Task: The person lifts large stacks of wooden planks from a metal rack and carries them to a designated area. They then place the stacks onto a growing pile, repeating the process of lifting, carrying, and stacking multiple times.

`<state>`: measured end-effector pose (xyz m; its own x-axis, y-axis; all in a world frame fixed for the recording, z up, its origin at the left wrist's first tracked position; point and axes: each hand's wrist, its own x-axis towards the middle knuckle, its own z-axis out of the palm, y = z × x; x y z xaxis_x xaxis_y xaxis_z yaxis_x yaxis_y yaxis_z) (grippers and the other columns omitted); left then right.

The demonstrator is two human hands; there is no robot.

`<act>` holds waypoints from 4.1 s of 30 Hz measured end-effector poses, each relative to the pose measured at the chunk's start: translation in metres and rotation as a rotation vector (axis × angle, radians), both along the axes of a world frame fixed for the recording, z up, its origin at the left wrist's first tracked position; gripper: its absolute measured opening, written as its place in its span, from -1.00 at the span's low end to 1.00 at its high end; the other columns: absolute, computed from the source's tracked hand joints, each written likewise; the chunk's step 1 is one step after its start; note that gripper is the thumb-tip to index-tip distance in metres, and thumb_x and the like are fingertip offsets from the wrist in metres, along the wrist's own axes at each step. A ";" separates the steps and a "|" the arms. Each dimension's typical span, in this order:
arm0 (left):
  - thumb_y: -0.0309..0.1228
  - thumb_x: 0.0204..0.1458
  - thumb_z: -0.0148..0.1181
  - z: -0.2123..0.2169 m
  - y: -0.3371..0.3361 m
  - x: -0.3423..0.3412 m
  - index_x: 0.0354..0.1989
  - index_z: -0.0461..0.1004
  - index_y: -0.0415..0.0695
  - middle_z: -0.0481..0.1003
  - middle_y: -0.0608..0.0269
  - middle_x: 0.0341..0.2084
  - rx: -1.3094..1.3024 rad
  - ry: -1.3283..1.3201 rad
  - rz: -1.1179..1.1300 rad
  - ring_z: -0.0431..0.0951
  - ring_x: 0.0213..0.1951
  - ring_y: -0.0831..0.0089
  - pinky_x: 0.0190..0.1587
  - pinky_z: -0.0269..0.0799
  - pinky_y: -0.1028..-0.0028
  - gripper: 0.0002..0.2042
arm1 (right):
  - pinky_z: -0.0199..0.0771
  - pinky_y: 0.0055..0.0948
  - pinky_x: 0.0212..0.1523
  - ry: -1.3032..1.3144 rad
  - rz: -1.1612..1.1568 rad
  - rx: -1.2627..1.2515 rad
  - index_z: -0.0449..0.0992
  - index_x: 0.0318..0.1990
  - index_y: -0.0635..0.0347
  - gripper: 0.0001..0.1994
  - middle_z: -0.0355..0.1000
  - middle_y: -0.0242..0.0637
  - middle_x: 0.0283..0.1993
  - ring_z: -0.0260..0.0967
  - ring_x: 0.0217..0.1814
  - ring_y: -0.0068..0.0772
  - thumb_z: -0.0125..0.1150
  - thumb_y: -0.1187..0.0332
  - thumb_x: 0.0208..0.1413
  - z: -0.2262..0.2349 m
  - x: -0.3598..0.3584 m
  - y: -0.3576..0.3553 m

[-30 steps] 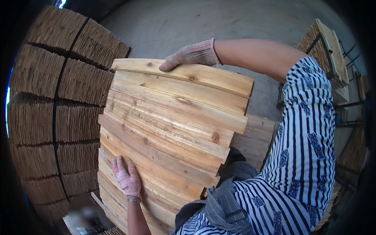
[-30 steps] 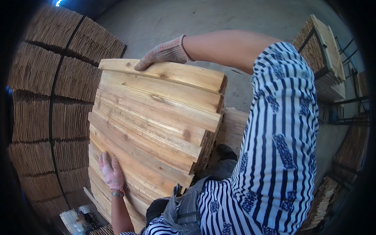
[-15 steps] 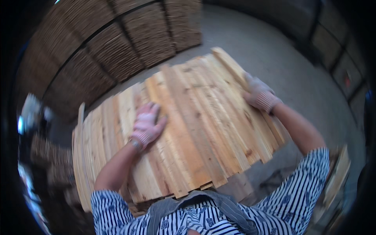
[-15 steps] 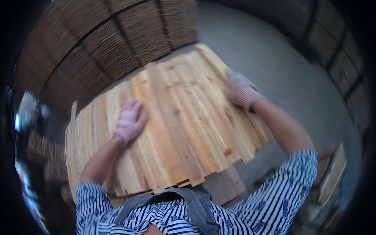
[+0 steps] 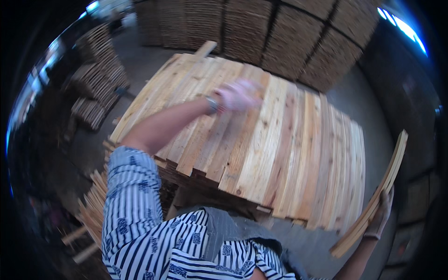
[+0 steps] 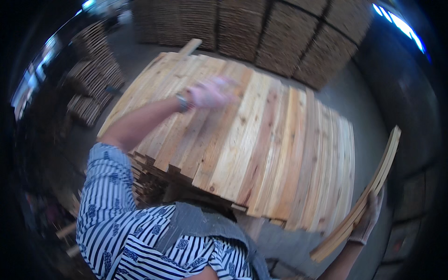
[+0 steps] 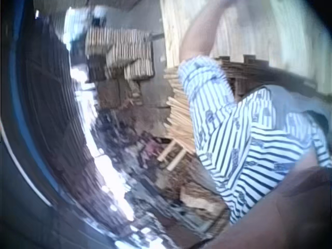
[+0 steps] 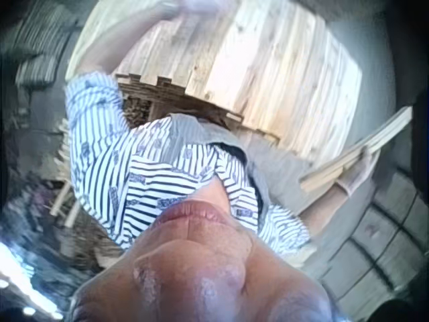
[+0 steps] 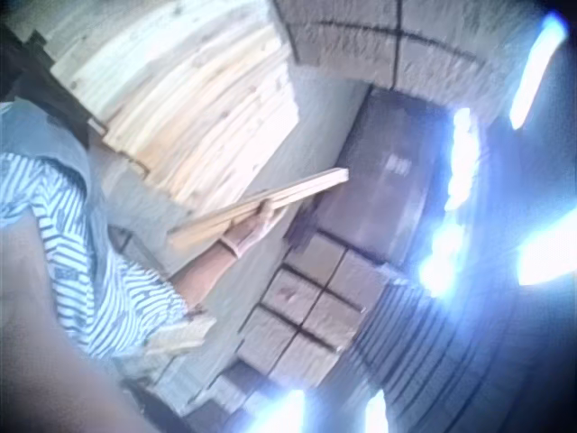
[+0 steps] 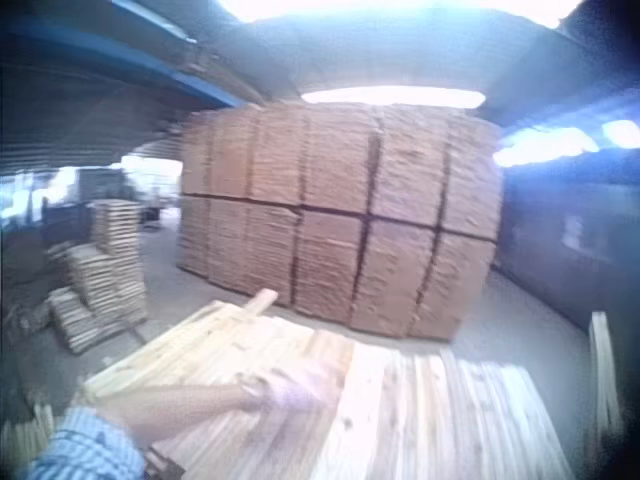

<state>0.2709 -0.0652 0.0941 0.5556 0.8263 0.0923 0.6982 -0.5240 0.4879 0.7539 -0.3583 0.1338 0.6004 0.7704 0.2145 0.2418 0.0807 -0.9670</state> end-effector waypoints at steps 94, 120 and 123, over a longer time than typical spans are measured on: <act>-0.05 0.09 0.06 -0.061 0.051 -0.244 0.40 0.14 -0.20 0.30 -0.24 0.27 0.067 0.198 0.497 0.32 0.30 -0.03 0.27 0.23 0.28 -0.27 | 0.26 -0.31 0.29 0.242 -0.874 -0.011 -0.26 0.49 0.29 -0.24 -0.09 0.19 0.49 0.15 0.40 0.02 -0.13 0.07 0.31 -0.177 -0.276 0.015; -0.19 0.02 0.08 -0.075 0.039 -0.245 0.41 0.18 -0.04 0.30 -0.03 0.31 -0.065 -0.117 0.525 0.35 0.27 0.08 0.22 0.33 0.23 -0.31 | 0.39 -0.45 0.18 -0.204 -0.394 0.173 0.03 0.43 0.35 -0.42 0.28 -0.14 0.24 0.31 0.17 -0.41 0.04 0.43 0.32 -0.107 -0.352 -0.021; -0.21 0.11 0.16 -0.053 0.017 -0.266 0.36 0.23 -0.12 0.35 -0.08 0.24 -0.056 -0.349 0.557 0.40 0.20 0.20 0.24 0.30 0.36 -0.38 | 0.40 -0.48 0.16 -0.212 0.058 0.154 0.02 0.44 0.34 -0.35 0.22 -0.04 0.32 0.30 0.19 -0.41 0.15 0.38 0.29 -0.068 -0.328 0.022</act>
